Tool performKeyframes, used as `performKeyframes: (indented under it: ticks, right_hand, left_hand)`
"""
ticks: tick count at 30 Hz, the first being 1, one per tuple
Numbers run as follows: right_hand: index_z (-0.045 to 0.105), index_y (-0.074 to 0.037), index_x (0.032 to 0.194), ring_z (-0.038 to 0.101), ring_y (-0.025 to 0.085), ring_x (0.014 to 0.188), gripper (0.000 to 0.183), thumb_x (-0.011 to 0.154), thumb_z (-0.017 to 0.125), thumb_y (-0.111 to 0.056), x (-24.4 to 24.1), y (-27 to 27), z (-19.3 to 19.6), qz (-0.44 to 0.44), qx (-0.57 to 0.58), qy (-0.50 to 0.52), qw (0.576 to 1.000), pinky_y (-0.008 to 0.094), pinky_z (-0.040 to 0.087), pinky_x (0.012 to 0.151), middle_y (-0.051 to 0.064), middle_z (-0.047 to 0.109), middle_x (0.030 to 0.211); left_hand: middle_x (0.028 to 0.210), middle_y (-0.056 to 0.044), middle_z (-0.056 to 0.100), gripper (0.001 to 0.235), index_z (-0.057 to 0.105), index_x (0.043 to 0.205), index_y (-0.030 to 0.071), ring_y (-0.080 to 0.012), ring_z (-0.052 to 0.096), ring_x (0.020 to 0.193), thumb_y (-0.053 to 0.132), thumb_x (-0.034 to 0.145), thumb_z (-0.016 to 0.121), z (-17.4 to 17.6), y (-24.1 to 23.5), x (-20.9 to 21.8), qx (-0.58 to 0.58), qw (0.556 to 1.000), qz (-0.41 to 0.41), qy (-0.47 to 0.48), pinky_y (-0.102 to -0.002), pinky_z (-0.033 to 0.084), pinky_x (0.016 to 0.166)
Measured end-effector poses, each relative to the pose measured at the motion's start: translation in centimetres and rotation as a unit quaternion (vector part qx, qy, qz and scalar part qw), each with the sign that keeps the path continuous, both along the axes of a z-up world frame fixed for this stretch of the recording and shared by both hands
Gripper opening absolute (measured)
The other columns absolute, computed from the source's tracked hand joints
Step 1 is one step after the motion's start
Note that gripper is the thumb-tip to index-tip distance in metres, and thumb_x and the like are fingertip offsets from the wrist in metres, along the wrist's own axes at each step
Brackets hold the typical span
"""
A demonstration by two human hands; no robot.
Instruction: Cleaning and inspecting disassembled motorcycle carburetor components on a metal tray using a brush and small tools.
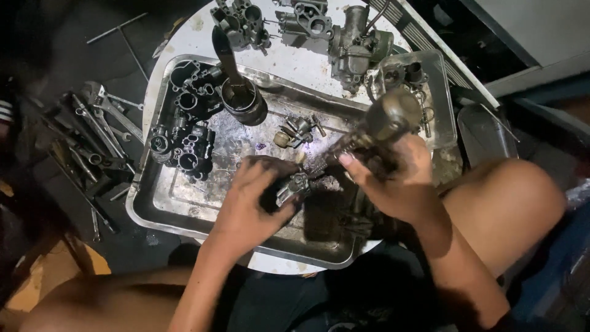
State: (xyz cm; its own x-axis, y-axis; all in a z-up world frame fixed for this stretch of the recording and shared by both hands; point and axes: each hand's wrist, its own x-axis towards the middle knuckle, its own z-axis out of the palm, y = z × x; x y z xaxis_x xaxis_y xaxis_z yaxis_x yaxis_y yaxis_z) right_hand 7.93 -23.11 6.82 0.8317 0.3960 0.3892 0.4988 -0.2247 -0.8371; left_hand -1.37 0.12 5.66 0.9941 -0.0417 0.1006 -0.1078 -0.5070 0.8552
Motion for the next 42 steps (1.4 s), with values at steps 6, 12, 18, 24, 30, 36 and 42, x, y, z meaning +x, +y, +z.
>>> performKeyframes:
  ticks: [6, 12, 18, 24, 30, 36, 42]
  right_hand:
    - [0.064, 0.0, 0.065, 0.062, 0.036, 0.05, 0.037, 0.079, 0.088, -0.025, -1.3, 1.6, -0.6, -0.077, -0.1, -0.141, 0.982, 0.037, 0.049, 0.043, 0.018, 0.061, 0.056]
    - [0.069, 0.001, 0.069, 0.064, 0.038, 0.054, 0.032, 0.082, 0.083, -0.024, -2.5, 1.1, -1.5, -0.09, -0.109, -0.095, 0.985, 0.038, 0.05, 0.045, 0.021, 0.063, 0.061]
    - [0.065, -0.004, 0.065, 0.057, 0.032, 0.044, 0.025, 0.084, 0.08, -0.012, -1.4, 1.1, 0.1, -0.03, -0.066, -0.084, 0.994, 0.035, 0.045, 0.041, 0.013, 0.059, 0.052]
    - [0.064, -0.005, 0.065, 0.057, 0.033, 0.044, 0.025, 0.082, 0.081, -0.01, -1.4, 2.4, 1.6, -0.028, -0.034, -0.088, 0.995, 0.036, 0.047, 0.042, 0.012, 0.058, 0.051]
    - [0.069, -0.002, 0.07, 0.058, 0.034, 0.045, 0.019, 0.086, 0.077, -0.008, -1.3, 1.5, 0.1, -0.013, -0.025, -0.087, 0.996, 0.034, 0.047, 0.041, 0.013, 0.061, 0.054]
    - [0.069, 0.003, 0.073, 0.063, 0.037, 0.048, 0.017, 0.084, 0.076, -0.007, -1.1, 2.2, 1.1, -0.003, -0.048, -0.098, 0.994, 0.037, 0.049, 0.041, 0.02, 0.064, 0.059]
    - [0.073, 0.004, 0.086, 0.071, 0.04, 0.064, 0.01, 0.085, 0.075, -0.005, -0.7, 3.3, 1.6, 0.038, -0.028, -0.063, 0.997, 0.041, 0.058, 0.054, 0.023, 0.073, 0.079]
  left_hand:
    - [0.095, -0.014, 0.071, 0.044, 0.077, 0.103, 0.005, -0.0458, 0.061, 0.09, 0.003, 0.06, 0.088, -0.8, -0.8, 0.1, 0.014, 1.0, 0.0, -0.019, -0.06, 0.049, 0.092]
    - [0.099, -0.006, 0.073, 0.028, 0.077, 0.091, 0.013, -0.0394, 0.062, 0.094, 0.003, 0.067, 0.086, -3.3, -1.0, -0.1, 0.007, 0.999, 0.008, -0.046, -0.054, 0.05, 0.091]
    - [0.104, -0.006, 0.073, 0.031, 0.079, 0.097, 0.016, -0.0415, 0.061, 0.098, -0.001, 0.071, 0.082, -4.2, -1.1, -0.4, 0.017, 0.999, 0.007, -0.05, -0.053, 0.05, 0.091]
    - [0.104, -0.009, 0.075, 0.026, 0.078, 0.098, 0.013, -0.0442, 0.063, 0.098, 0.0, 0.075, 0.081, -1.1, -1.3, 0.1, -0.02, 0.999, 0.0, -0.034, -0.053, 0.051, 0.091]
    - [0.1, -0.017, 0.074, 0.03, 0.075, 0.101, 0.006, -0.0512, 0.063, 0.097, -0.003, 0.072, 0.081, -1.7, -1.0, 0.0, -0.015, 0.999, 0.007, -0.035, -0.063, 0.046, 0.096]
    - [0.093, -0.011, 0.076, 0.027, 0.078, 0.101, 0.01, -0.0461, 0.065, 0.096, 0.005, 0.075, 0.082, -0.9, -1.2, 0.3, -0.002, 1.0, 0.009, -0.028, -0.057, 0.052, 0.091]
    - [0.096, -0.009, 0.077, 0.03, 0.08, 0.102, 0.014, -0.0475, 0.064, 0.097, 0.003, 0.074, 0.081, -2.1, -0.8, 0.2, 0.004, 1.0, -0.004, -0.018, -0.059, 0.051, 0.092]
